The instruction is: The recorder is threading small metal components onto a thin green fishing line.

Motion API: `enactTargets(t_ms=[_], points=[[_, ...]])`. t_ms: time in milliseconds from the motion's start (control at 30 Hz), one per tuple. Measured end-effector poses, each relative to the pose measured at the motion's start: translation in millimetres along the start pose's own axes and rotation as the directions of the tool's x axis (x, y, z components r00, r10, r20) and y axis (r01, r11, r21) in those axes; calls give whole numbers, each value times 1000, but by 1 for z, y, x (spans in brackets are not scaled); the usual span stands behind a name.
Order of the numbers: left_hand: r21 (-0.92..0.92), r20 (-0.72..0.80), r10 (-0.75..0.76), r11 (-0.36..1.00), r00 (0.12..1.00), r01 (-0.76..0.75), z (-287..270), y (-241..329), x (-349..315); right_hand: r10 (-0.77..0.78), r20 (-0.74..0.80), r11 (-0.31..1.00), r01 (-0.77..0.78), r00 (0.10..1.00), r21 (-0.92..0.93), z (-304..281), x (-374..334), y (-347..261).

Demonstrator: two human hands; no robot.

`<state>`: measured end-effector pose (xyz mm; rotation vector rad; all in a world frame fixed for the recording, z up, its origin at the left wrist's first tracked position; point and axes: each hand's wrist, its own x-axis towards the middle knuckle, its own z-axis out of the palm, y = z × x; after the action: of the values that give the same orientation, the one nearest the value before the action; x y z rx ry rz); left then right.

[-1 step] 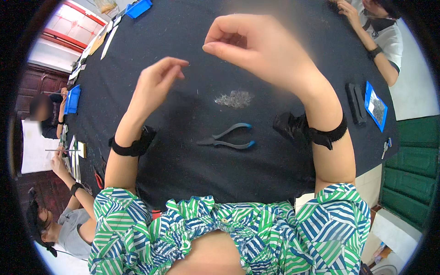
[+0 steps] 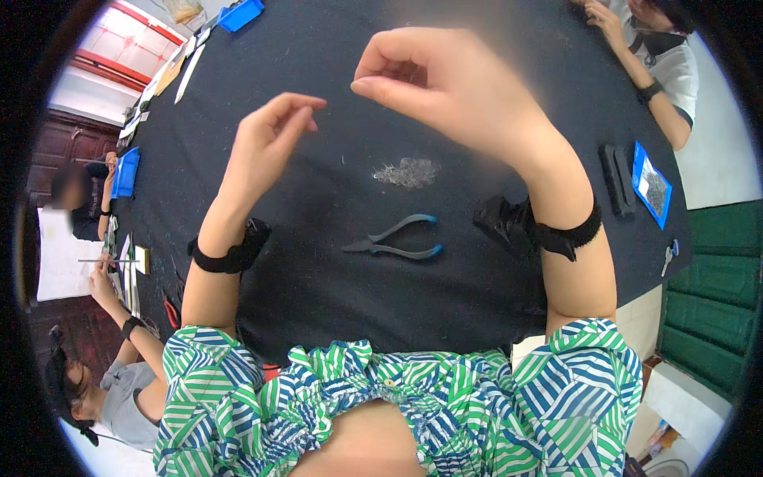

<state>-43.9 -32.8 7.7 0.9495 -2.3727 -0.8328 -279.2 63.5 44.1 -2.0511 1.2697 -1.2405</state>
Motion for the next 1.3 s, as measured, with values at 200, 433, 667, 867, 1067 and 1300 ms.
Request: enactTargets(t_ms=[200,433,667,867,1067,1300], points=[[-383,44,181,911,982,-151,8,27,1,-14,58,1000,14,998,6,11,1,-2],[-438,130,83,899,988,-18,7,20,-3,-46,82,999,44,996,29,24,0,-1],[-492,61,-95,863,994,112,-40,-4,-49,115,111,992,-120,987,40,11,-5,40],[-439,-166,-486,815,858,377,-122,-92,-102,336,-223,652,-397,915,-647,-28,-19,116],[-459,-341,-699,707,628,537,-180,-198,-148,329,-225,699,-397,917,-595,-24,-29,151],[25,-552,-657,603,514,797,-194,-224,-174,400,-97,620,-347,911,-703,-28,-25,133]])
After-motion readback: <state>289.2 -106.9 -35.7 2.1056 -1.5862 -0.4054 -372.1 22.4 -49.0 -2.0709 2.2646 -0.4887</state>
